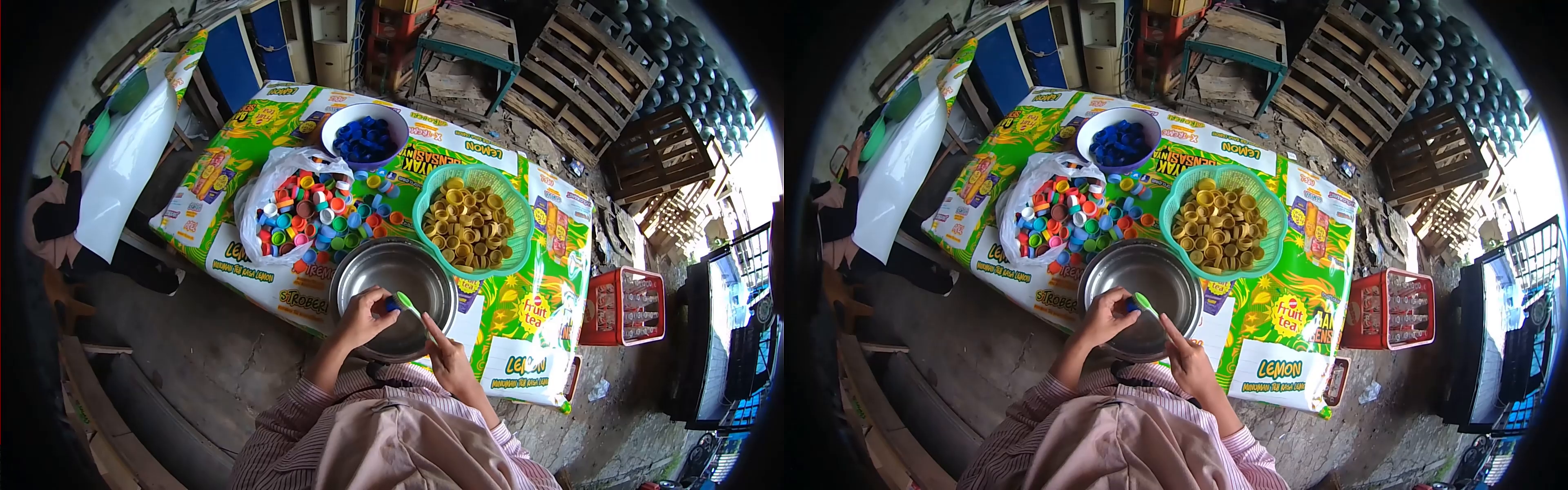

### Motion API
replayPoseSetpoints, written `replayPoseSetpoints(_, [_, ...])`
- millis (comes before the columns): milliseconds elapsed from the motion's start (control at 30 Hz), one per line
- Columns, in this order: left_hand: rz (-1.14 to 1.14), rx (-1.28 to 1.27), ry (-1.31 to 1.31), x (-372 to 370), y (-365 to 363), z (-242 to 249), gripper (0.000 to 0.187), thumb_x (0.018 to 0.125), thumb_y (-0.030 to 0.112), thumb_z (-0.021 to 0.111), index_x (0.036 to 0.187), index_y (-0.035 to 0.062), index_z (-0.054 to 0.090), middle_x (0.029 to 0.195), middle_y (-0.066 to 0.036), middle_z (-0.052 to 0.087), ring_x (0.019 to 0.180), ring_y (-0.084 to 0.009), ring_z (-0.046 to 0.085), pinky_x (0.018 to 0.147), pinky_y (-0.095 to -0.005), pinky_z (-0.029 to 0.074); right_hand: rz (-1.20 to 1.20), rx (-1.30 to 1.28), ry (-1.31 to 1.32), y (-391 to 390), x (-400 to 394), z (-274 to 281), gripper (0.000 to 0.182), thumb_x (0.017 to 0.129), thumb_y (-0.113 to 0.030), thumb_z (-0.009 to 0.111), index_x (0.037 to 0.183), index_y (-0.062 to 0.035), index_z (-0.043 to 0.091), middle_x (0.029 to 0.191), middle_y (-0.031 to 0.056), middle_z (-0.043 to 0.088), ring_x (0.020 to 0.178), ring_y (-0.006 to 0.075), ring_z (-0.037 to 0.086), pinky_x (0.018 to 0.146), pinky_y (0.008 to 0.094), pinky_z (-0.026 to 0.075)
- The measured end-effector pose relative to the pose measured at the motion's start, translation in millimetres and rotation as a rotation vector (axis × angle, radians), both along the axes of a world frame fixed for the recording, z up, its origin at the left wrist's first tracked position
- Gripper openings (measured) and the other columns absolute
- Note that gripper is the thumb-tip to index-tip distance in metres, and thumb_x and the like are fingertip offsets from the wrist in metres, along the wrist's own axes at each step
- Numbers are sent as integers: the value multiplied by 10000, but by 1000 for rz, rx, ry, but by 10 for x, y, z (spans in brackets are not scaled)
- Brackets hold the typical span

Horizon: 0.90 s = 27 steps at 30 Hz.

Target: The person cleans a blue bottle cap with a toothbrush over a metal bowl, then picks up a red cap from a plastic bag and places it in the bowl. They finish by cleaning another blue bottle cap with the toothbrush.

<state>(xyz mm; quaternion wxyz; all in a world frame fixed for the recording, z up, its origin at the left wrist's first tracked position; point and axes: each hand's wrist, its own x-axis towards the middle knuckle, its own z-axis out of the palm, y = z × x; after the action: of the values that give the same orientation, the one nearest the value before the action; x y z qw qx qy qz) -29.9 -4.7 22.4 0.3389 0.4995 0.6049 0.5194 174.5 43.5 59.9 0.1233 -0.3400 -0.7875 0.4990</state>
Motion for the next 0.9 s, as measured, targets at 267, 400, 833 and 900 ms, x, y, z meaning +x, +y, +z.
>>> replayPoseSetpoints(267, [46, -45, -2, 4, -3, 111, 141, 742, 31, 654, 851, 13, 566, 737, -22, 540, 644, -79, 541, 586, -211, 443, -46, -12, 49, 16, -10, -24, 602, 798, 47, 464, 1360, -124, 335, 760, 250, 588, 697, 390, 601, 648, 356, 472])
replayPoseSetpoints(400, [9, 99, 220, -39, 14, 22, 141, 730, 24, 654, 847, 18, 575, 727, -25, 525, 655, -86, 505, 588, -217, 421, -107, 15, 56, 41, -1, -54, 591, 808, 40, 465, 1360, -126, 335, 707, 240, 570, 678, 383, 595, 632, 350, 467])
replayPoseSetpoints(833, [-33, 26, -28, 8, 3, 57, 142, 746, 31, 645, 864, -1, 573, 843, -34, 531, 729, -91, 545, 571, -205, 466, -95, 106, 169, 1, -3, -193, 552, 834, 28, 456, 1353, -120, 341, 577, 182, 488, 491, 297, 502, 540, 264, 390])
replayPoseSetpoints(900, [-27, -3, 19, -2, -9, 74, 143, 746, 34, 646, 865, 2, 572, 845, -32, 530, 713, -91, 545, 578, -206, 468, -96, 56, 181, -21, 25, -168, 548, 837, 26, 454, 1353, -119, 340, 570, 177, 481, 479, 283, 491, 532, 264, 383])
